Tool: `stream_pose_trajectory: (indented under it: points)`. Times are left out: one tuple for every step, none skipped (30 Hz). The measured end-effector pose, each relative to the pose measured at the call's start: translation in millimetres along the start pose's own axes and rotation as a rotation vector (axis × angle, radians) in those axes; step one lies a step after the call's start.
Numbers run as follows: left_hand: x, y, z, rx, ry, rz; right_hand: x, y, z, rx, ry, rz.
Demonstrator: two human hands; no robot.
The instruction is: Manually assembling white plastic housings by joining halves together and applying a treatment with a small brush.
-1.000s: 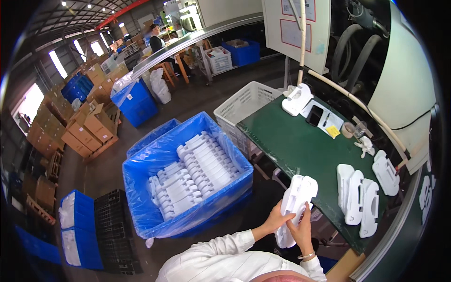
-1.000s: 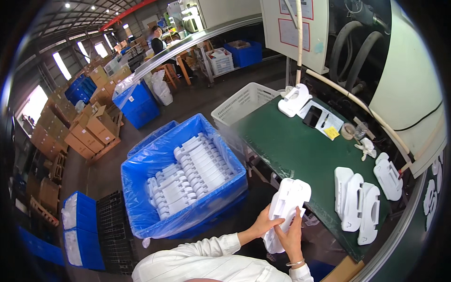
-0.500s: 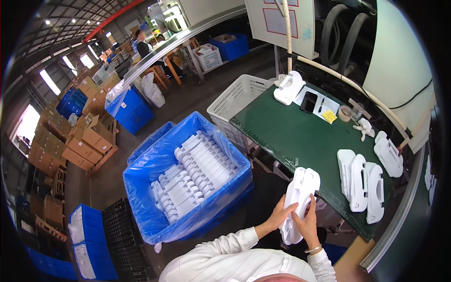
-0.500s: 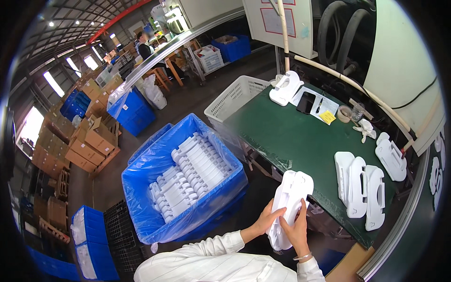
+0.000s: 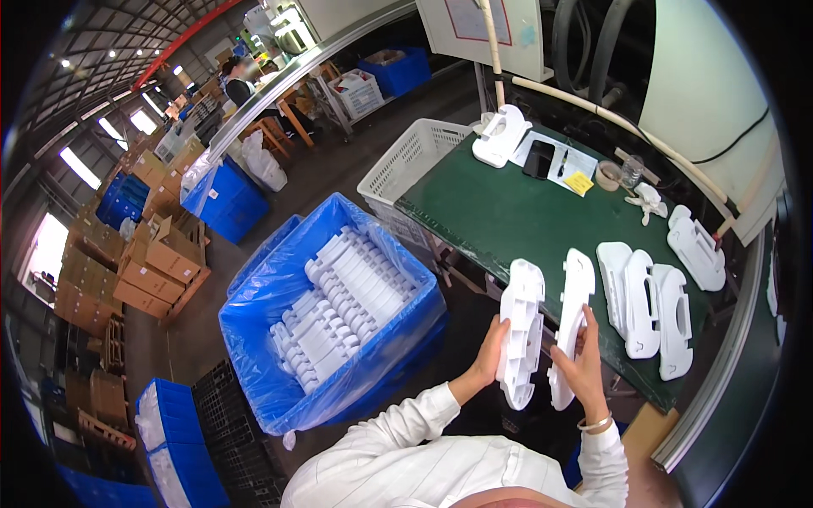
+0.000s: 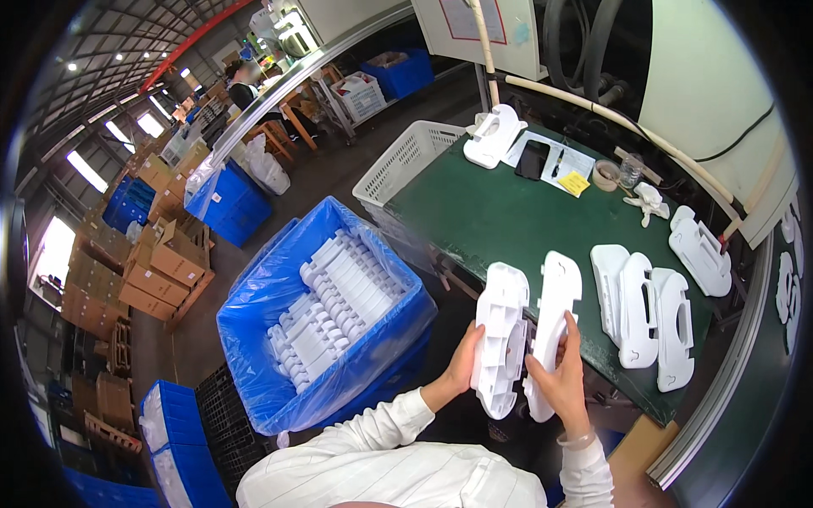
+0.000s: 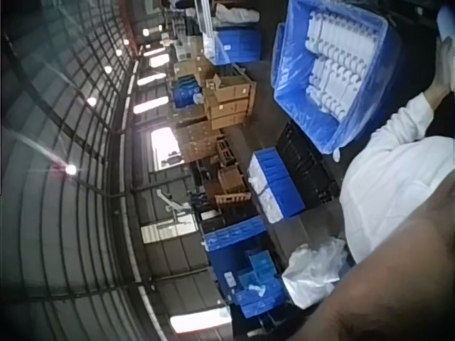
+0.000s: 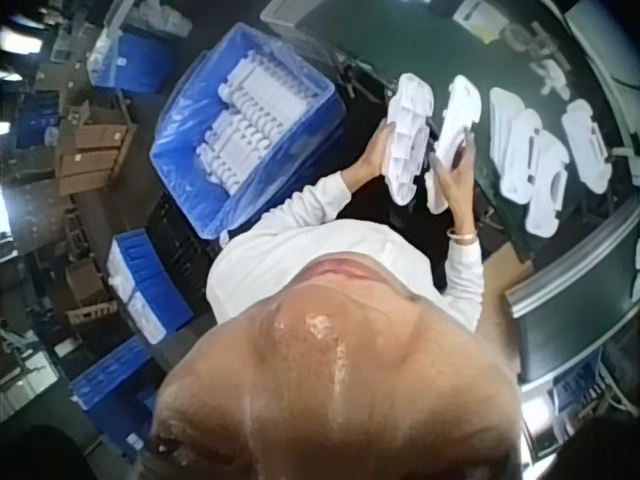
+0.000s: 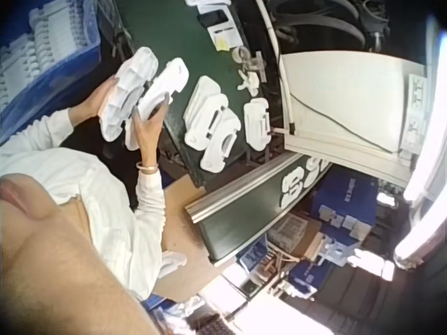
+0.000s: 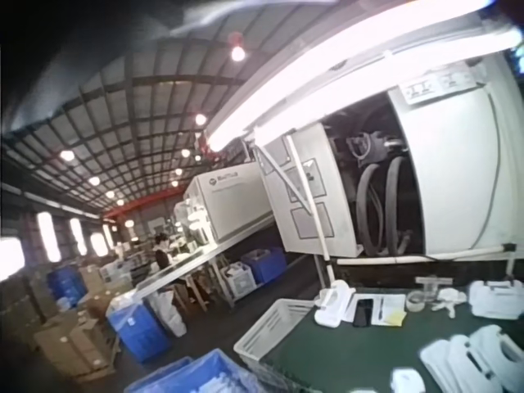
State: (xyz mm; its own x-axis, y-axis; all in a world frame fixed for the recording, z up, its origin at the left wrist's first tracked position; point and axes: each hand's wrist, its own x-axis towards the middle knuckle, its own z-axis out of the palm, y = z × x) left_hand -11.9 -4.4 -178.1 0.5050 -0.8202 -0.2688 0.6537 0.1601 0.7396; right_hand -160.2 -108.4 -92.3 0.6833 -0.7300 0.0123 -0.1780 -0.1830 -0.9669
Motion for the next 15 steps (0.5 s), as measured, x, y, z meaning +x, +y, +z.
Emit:
stream_pose_trajectory:
  points:
    - [0.3,2.4,3.7,-0.003,0.005,-0.008,2.8,-1.7,1.6,-0.036,-0.003,-0.015]
    - [0.2,3.8,6.4,-0.005,0.014,0.005,4.3,0.9,5.6,-0.016,-0.01,-0.025]
    - [0.4,7.2,10.3,-0.002,0.015,0.023,5.5,3.4,10.7,0.007,-0.011,-0.044]
    - [-0.2,10.3,13.8,0.037,0.014,0.024,5.1,3.7,15.9,0.008,-0.006,-0.064]
    - [-0.7,11.7,18.0,0.039,0.014,0.022,4.2,3.9,20.7,0.026,-0.014,-0.05]
    - [-1.2,13.1,21.4,0.054,0.002,0.049,3.0,6.5,26.3,0.072,-0.027,-0.031]
    - [-2.2,15.1,25.2,0.069,-0.01,0.075,1.7,9.2,31.6,0.119,-0.04,-0.011]
    - [-4.7,18.9,27.7,0.056,-0.033,0.058,1.1,10.1,36.0,0.145,-0.046,0.008]
    - [-5.7,19.6,30.0,0.057,-0.033,0.05,0.2,13.3,37.4,0.146,-0.043,0.015]
    - [-6.3,19.7,31.8,0.079,-0.047,0.052,-0.6,16.6,38.8,0.113,-0.039,0.013]
    - [-6.4,19.3,32.9,0.101,-0.062,0.055,-2.1,18.4,39.1,0.078,-0.036,0.012]
    - [-6.1,19.0,32.2,0.102,-0.058,0.05,-2.5,14.7,39.9,0.093,-0.028,0.017]
    - [-6.0,18.6,31.6,0.101,-0.065,0.05,-1.8,14.0,39.4,0.095,-0.028,0.022]
    - [-6.0,18.4,31.3,0.1,-0.073,0.05,-1.1,13.4,39.0,0.081,-0.037,0.024]
    - [-6.3,18.4,31.3,0.1,-0.07,0.047,-0.5,12.3,38.2,0.067,-0.047,0.025]
